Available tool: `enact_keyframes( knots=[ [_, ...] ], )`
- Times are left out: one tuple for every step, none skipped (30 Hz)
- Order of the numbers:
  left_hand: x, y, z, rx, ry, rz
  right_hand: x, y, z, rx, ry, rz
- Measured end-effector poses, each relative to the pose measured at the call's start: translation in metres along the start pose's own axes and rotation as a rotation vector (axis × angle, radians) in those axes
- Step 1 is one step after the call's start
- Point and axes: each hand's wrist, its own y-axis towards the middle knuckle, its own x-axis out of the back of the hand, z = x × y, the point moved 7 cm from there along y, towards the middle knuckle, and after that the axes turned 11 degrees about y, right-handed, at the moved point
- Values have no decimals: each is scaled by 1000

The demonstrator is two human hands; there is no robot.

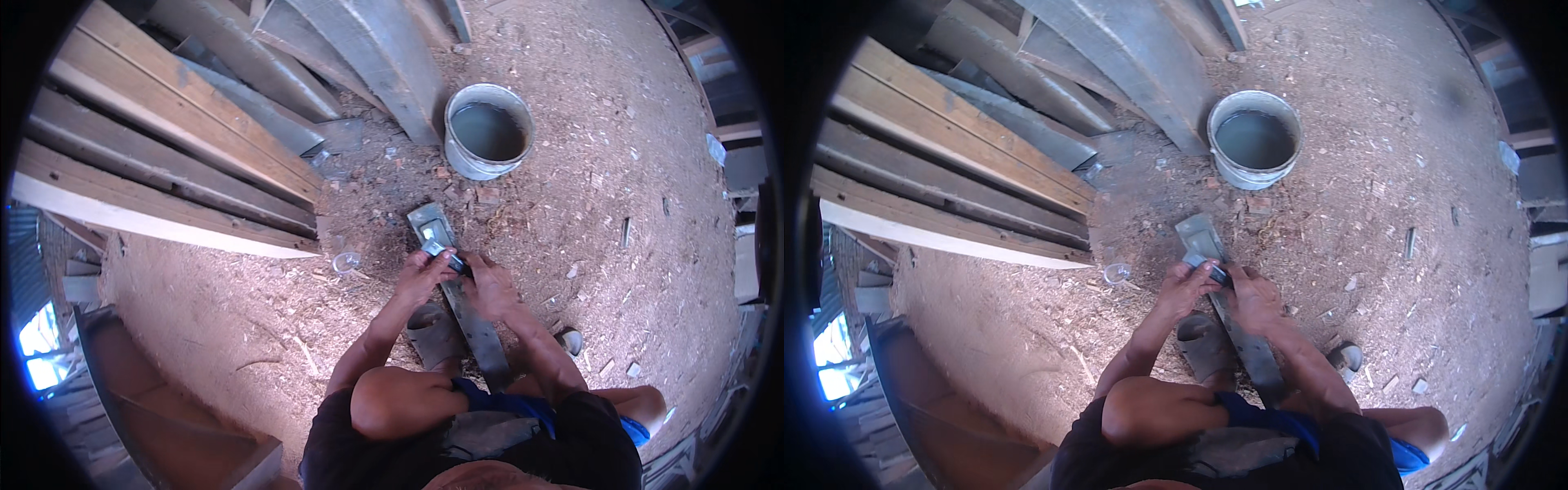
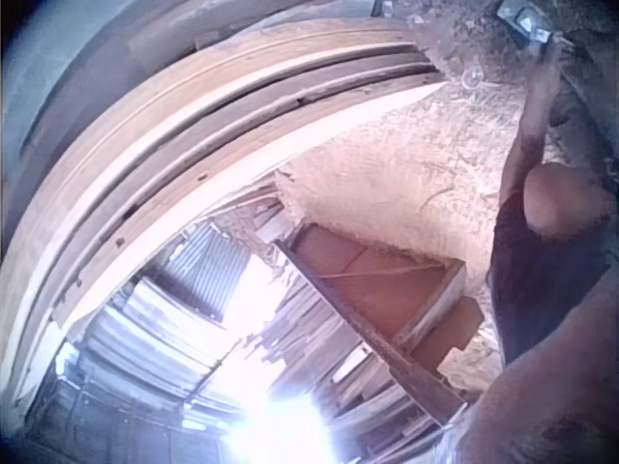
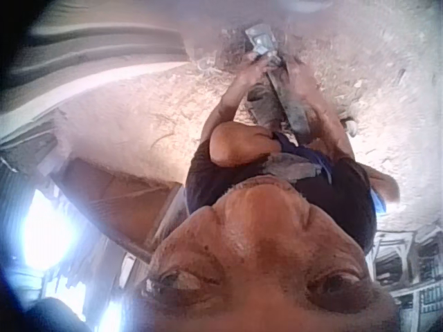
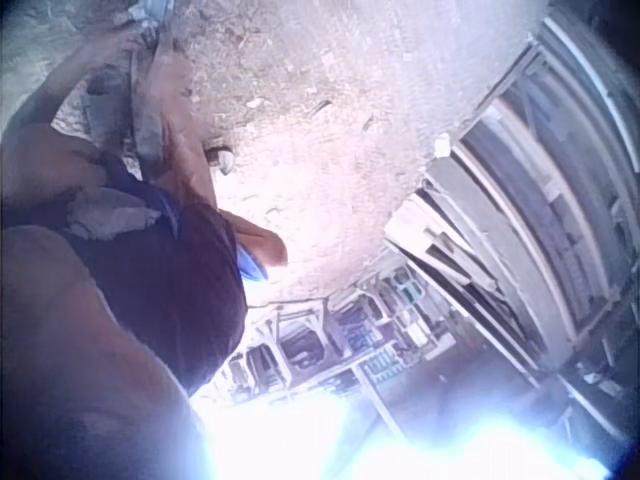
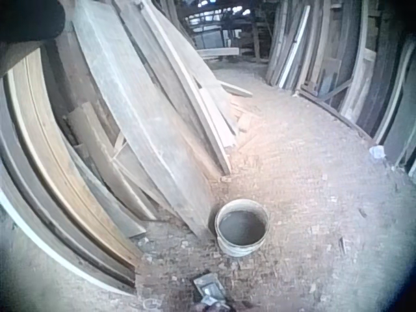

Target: The person sits on the floor and sharpens a metal blade using a sharpening stone. They repeatedly rub the blade against the stone, occasionally dipping it into a bucket of water and inspecting the edge.

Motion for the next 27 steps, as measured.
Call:
enact_keyframes(
  knots=[
    [2, 1, 4, 17, 15, -13, 4, -2, 4, -7, 14, 54],
    [6, 1, 8, 25, 7, -17, 2, -1, 4, -27, 4, 101],
    [11, 0, 12, 33, 0, -21, -1, 1, 4, -47, -6, 148],
    [11, 1, 16, 43, -13, -15, -3, 1, 1, -75, -23, 190],
    [13, 2, 18, 39, -84, -14, -4, -1, -1, -65, -30, 198],
    [17, 2, 19, 32, -95, -23, -7, -2, -2, -55, -36, 205],
    [18, 1, 19, 26, -108, -33, -8, -4, -2, -46, -42, 215],
    [20, 0, 18, 20, -120, -44, -9, -6, -3, -62, -41, 233],
    [24, 0, 17, 26, -103, -63, -9, -7, -2, -77, -39, 249],
    [28, 1, 17, 34, -87, -78, -8, -9, -3, -97, -37, 265],
    [28, 1, 14, 48, -74, -90, -8, -11, -5, -89, -27, 264],
    [30, 3, 8, 49, -54, -105, -7, -10, -8, -82, -16, 262],
    [26, 2, 1, 70, -43, -114, -7, -15, -16, -96, -5, 267],
    [28, 0, 1, 96, -35, -127, -8, -17, -17, -90, -4, 267],
    [36, -1, 8, 95, -1, -118, -11, -16, -15, -89, -2, 273],
    [45, 2, 14, 84, 34, -107, -13, -16, -15, -80, -3, 273],
    [46, 7, 12, 56, 76, -86, -12, -17, -18, -50, -10, 246],
    [46, 6, 15, 53, 103, -95, -13, -20, -23, -21, -18, 220],
    [46, 6, 8, 38, 141, -111, -11, -17, -19, 24, -22, 190],
    [47, 6, 3, 24, 177, -128, -10, -16, -22, -23, -9, 212],
    [47, 5, 1, -14, 189, -120, -9, -16, -23, -70, 3, 234],
    [49, 6, -7, -87, 214, -140, -7, -13, -20, -114, 14, 253],
    [51, 5, -15, -160, 238, -162, -5, -9, -15, -121, 30, 255],
    [54, 4, -23, -233, 262, -186, -4, -3, -10, -128, 45, 259],
    [65, 4, -29, -271, 391, -259, -6, 3, -6, -132, 62, 265],
    [48, 2, -51, -376, 731, -297, -4, 9, -9, -122, 56, 219],
    [29, -2, -74, -483, 1071, -332, -6, 16, -17, -112, 49, 173]
  ],
)
